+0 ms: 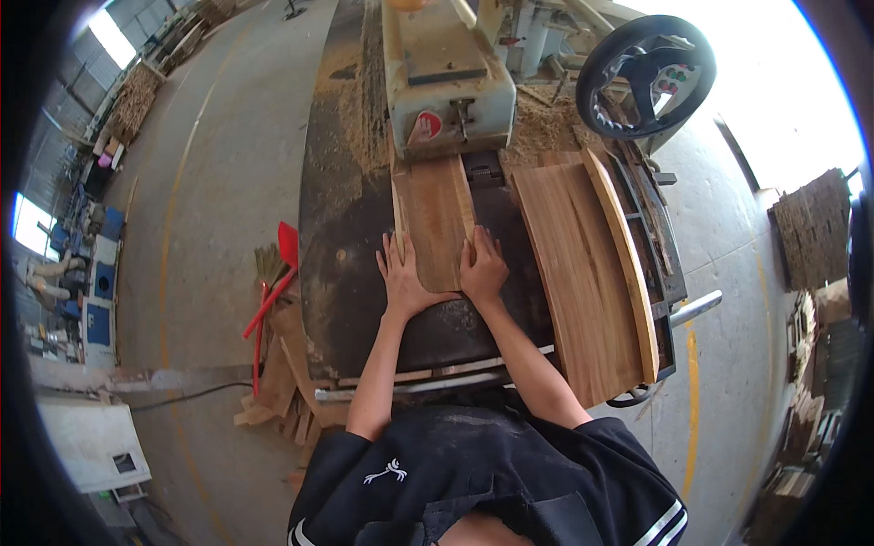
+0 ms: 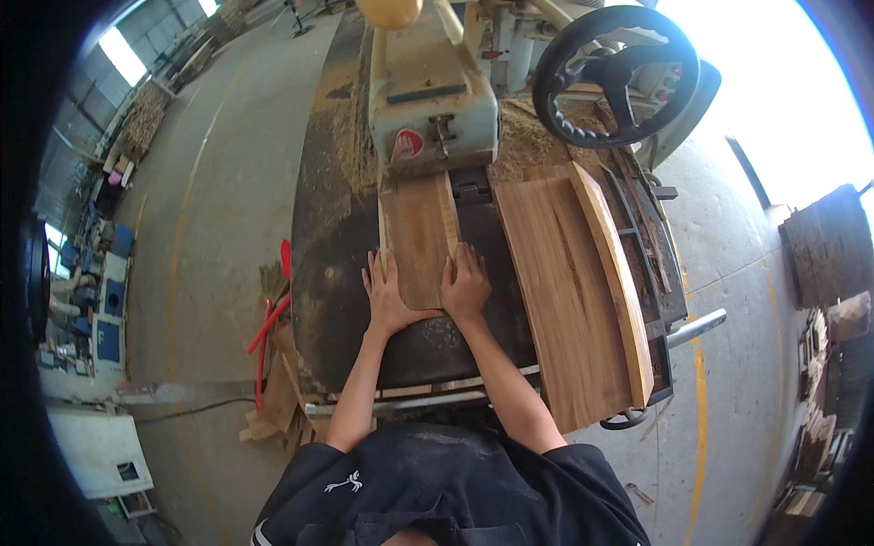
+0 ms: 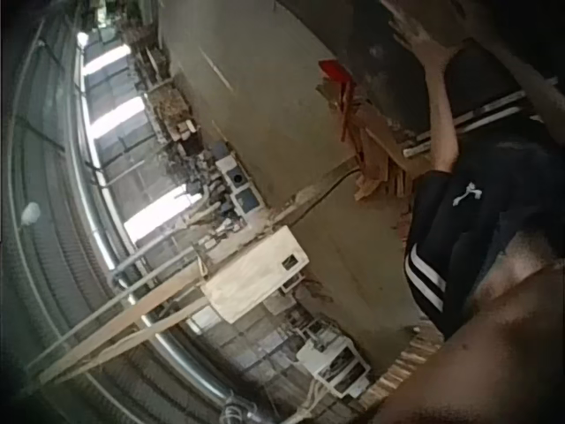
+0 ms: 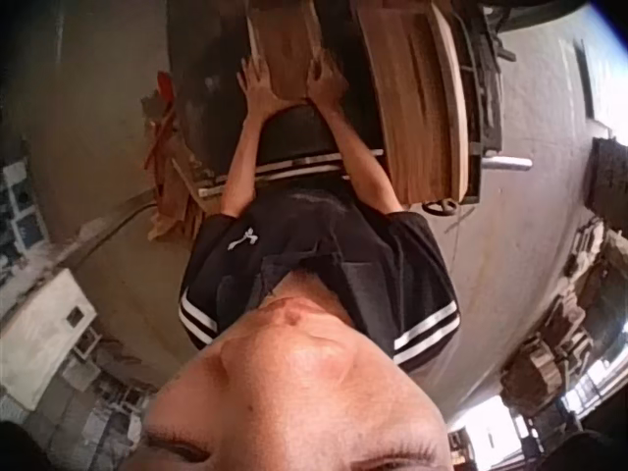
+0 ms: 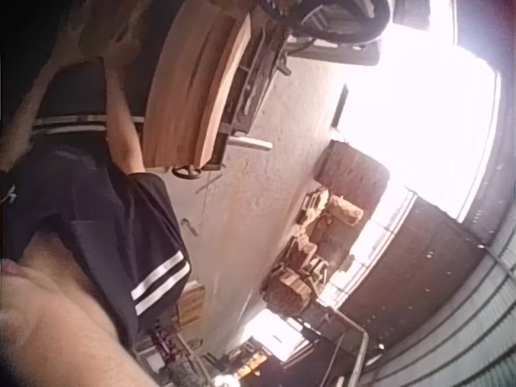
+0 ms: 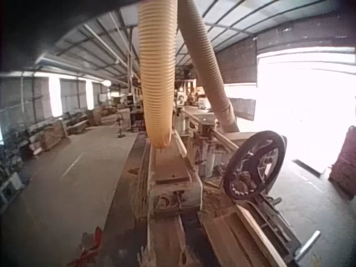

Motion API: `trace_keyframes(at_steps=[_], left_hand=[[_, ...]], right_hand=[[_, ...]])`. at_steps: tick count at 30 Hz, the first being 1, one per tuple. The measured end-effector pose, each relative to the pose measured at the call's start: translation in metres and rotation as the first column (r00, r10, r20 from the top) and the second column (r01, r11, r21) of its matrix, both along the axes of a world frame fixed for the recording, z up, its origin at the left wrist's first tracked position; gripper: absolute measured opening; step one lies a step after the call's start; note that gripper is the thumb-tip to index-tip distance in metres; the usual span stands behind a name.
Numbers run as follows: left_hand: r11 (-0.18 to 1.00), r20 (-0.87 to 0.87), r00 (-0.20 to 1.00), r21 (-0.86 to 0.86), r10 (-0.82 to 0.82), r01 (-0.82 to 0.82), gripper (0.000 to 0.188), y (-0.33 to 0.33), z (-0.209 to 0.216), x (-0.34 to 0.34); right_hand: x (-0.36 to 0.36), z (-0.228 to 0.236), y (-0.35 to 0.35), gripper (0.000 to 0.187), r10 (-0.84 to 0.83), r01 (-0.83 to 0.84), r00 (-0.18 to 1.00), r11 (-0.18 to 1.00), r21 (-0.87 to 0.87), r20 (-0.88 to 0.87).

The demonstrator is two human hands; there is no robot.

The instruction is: Planing wooden boards using an industrial woodworking machine to smooth and flatten the surfaces.

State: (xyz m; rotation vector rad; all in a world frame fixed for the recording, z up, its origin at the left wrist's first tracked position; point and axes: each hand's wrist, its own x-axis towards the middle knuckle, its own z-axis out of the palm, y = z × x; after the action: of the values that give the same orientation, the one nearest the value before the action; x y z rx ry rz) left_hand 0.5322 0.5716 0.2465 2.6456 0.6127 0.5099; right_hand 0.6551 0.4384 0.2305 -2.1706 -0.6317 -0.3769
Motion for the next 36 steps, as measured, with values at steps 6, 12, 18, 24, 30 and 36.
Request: trace_keyframes(at_steps=[6,12,18,24,30,36], left_hand=[[0.999,-0.042,0.998,0.017,0.039,-0.038,0.163,0.027,0.009,0.023],[0.998,0.057,0.997,0.022,0.06,-0.061,0.153,0.011,-0.001,0.044],[0.98,0.157,0.968,-0.072,0.194,-0.185,0.126,-0.038,-0.017,-0.06],[0.989,0.089,0.985,-0.047,0.147,-0.143,0.11,-0.054,-0.018,-0.064],[0.995,0.189,0.98,-0.097,0.055,-0.037,0.092,-0.055,-0.018,-0.08],[0.936,0.431,0.892,-0.351,0.134,0.029,0.07,-0.114,-0.012,-0.135]], right_hand=[[0.028,0.005,0.035,0.048,0.013,-0.012,0.999,1.0,-0.015,0.049],[0.028,0.052,-0.001,0.064,0.083,-0.087,0.996,0.986,-0.142,-0.033],[-0.04,0.173,-0.171,0.063,-0.151,0.226,0.935,0.951,-0.212,0.321],[0.031,0.142,-0.318,0.044,-0.335,0.273,0.942,0.773,-0.572,-0.004],[0.066,0.205,-0.39,0.043,-0.383,0.362,0.923,0.836,-0.413,0.035],[0.033,0.252,-0.467,0.044,-0.31,0.28,0.943,0.936,-0.213,-0.124]])
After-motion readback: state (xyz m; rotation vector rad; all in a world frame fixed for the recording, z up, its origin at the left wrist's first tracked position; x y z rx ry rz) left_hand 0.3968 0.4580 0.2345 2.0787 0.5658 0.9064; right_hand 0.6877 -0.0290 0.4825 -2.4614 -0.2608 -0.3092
